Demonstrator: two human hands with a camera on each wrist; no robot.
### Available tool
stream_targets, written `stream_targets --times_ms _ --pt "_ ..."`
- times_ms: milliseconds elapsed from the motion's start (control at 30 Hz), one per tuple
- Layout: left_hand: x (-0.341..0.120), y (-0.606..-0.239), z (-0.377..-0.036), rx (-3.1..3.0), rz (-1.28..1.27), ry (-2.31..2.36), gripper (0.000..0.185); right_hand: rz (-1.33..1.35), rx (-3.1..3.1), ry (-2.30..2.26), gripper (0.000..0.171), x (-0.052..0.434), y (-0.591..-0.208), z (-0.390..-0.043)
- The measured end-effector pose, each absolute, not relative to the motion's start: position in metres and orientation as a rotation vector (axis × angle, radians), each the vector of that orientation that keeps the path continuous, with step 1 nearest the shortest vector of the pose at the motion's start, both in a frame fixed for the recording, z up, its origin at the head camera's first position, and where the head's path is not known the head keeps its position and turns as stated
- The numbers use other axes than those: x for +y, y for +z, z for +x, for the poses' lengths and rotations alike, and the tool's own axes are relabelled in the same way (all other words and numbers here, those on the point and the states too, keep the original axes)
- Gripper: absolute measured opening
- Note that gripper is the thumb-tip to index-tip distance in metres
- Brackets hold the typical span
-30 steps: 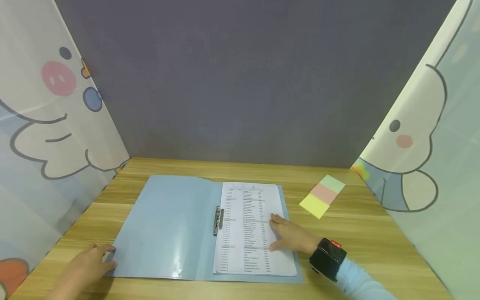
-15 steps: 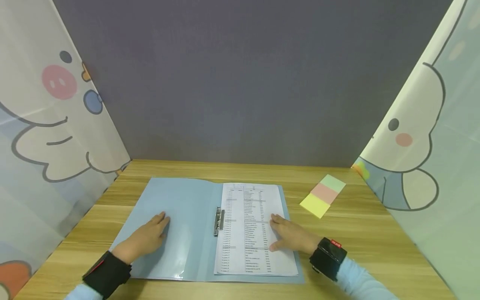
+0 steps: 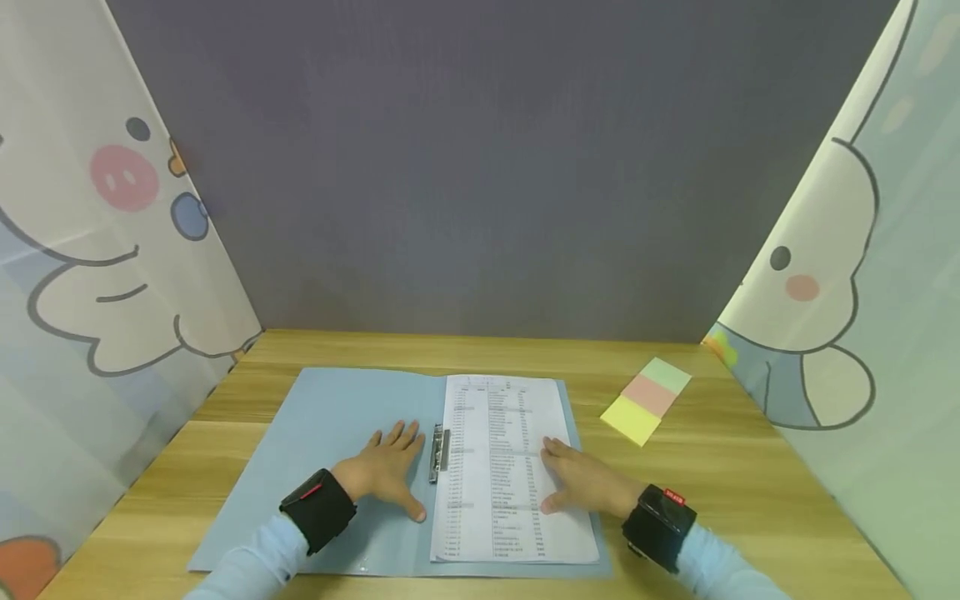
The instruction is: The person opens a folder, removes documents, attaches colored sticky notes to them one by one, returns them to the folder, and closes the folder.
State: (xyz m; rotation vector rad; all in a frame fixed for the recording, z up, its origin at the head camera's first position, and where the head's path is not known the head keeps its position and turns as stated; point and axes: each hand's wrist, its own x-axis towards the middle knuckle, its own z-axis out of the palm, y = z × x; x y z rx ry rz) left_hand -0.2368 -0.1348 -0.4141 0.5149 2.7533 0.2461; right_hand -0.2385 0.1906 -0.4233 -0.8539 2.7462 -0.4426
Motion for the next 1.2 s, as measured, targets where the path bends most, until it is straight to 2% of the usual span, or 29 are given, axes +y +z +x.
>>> stream_targets --times_ms 300,633,1033,1200 --pt "-0.127 -0.411 -0.235 2.76 0.494 0.205 0.119 -0.826 2.744 -0.435 0.086 0.192 -0.426 -0.237" --pt "-0.122 -0.409 -0.237 2.758 0.435 0.111 0.118 -0.82 2.733 -0.648 0.074 0.194 -0.415 -0.244" --pt "-0.119 -0.406 -0.237 2.747 0.412 0.066 0.118 -0.124 2.42 -1.512 0.049 0.203 -0.414 -0.268" --pt "-0.12 -0.407 -0.238 2.746 0.407 0.067 0.118 -0.032 2.335 -1.587 0.047 0.209 -0.416 -0.268"
